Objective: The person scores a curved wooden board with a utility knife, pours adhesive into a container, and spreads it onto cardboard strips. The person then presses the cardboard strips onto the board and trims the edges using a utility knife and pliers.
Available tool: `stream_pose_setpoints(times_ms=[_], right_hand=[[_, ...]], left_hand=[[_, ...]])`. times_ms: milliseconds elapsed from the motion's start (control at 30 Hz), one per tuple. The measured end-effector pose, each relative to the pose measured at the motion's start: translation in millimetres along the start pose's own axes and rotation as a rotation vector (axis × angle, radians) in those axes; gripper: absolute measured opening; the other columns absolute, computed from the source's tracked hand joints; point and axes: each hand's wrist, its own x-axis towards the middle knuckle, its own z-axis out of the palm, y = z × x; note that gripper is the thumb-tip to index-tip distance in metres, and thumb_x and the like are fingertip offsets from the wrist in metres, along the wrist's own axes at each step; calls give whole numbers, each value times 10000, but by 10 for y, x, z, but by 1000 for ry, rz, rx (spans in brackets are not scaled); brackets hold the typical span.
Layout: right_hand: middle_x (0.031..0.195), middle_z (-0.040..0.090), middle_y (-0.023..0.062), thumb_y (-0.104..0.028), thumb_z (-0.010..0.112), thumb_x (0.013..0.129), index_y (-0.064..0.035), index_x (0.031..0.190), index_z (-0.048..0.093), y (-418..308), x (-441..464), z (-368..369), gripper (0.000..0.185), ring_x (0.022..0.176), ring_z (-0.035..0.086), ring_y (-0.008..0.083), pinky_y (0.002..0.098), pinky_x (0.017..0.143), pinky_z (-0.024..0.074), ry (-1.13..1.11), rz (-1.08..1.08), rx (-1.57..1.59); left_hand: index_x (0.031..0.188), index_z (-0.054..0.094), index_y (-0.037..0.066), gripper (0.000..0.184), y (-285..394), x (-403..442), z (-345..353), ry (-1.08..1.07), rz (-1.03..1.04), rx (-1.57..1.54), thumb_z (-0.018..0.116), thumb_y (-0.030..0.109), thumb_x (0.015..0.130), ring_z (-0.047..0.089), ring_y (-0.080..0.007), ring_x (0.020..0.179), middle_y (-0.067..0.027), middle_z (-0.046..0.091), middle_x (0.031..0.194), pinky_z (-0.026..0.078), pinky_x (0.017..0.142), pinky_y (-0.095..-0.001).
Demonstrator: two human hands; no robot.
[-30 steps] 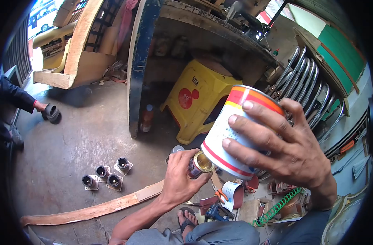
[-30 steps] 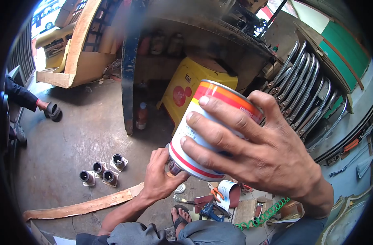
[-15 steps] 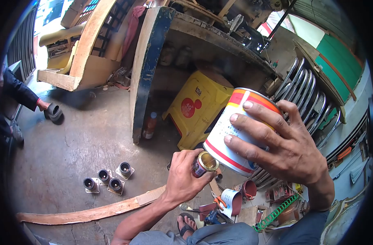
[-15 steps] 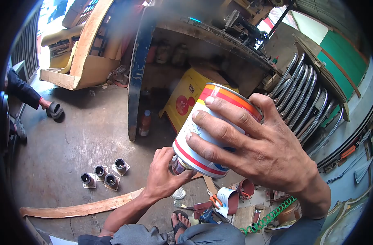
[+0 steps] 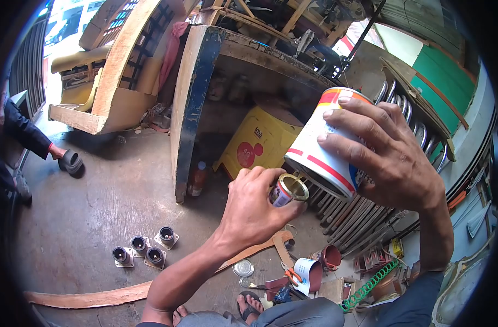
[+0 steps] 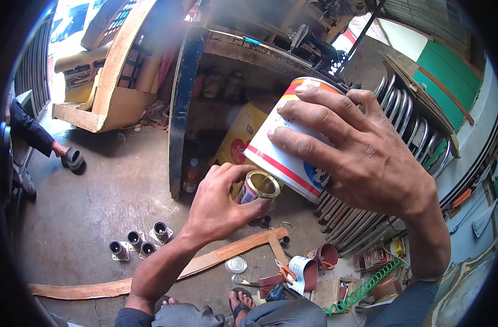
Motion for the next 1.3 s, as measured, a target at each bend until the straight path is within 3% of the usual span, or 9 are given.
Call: stream_pose_setpoints(times_ms=[33, 267, 400, 600, 667, 833, 1133, 1300], right_hand=[[1492, 530, 54, -174, 968, 554, -232, 1398, 580, 9, -11, 10, 931, 1429, 464, 304, 513, 1075, 401, 1, 5, -7], [1497, 527, 50, -175, 958, 546, -237, 1411, 568, -10, -18, 57, 951, 1426, 467, 292, 527, 1087, 391, -13, -15, 2], [1516, 506, 51, -155, 936, 577, -241, 1412, 565, -60, 11, 122, 918, 1427, 462, 284, 534, 1082, 390, -31, -44, 3], [1534, 482, 19, -155, 886, 668, -274, 1437, 548, -151, 57, 392, 848, 1463, 412, 243, 528, 1125, 331, -54, -71, 66], [1543, 470, 30, -184, 745, 837, -270, 1425, 564, -185, 107, 512, 621, 1461, 425, 221, 510, 1104, 347, -83, -62, 123], [1579, 443, 45, -228, 642, 924, -281, 1491, 489, -224, 265, 1089, 591, 1493, 396, 226, 534, 1126, 332, -86, -141, 75], [1576, 439, 31, -136, 671, 873, -269, 1488, 481, -506, 588, 2551, 657, 1484, 396, 224, 554, 1125, 341, -77, -131, 242], [1600, 401, 30, -147, 676, 868, -280, 1507, 449, -792, 724, 3415, 691, 1503, 348, 245, 597, 1126, 348, -93, -109, 314]], left_hand=[[1192, 692, -8, 595, 4, 20, -3, 10, 28, -38, 813, 390, 766, 587, -328, 1051, -165, 659, 1074, 455, 961, -442], [1166, 697, -6, 570, -17, 59, 37, -4, 31, 2, 816, 388, 771, 586, -330, 1049, -170, 661, 1066, 459, 956, -440], [1134, 696, 20, 529, -94, 20, 85, 9, 11, 45, 879, 348, 761, 585, -288, 1031, -128, 649, 1028, 480, 947, -417], [1115, 692, 25, 506, -306, -29, 151, 19, -25, 33, 879, 329, 756, 583, -301, 1016, -126, 635, 1023, 485, 936, -425], [1131, 689, 29, 512, -431, -65, 204, 60, -23, 53, 879, 313, 749, 582, -307, 1009, -124, 634, 1024, 488, 933, -428], [1150, 690, 30, 506, -920, -96, 396, 97, -102, 0, 844, 279, 737, 596, -364, 1043, -174, 663, 1084, 486, 958, -451], [1182, 709, 46, 536, -2131, -105, 742, 122, -311, 24, 877, 225, 706, 597, -360, 1086, -148, 693, 1158, 482, 1000, -448], [1168, 721, 23, 571, -2905, -131, 901, 109, -381, 12, 887, 264, 678, 675, -402, 1080, -215, 709, 1110, 540, 946, -462]])
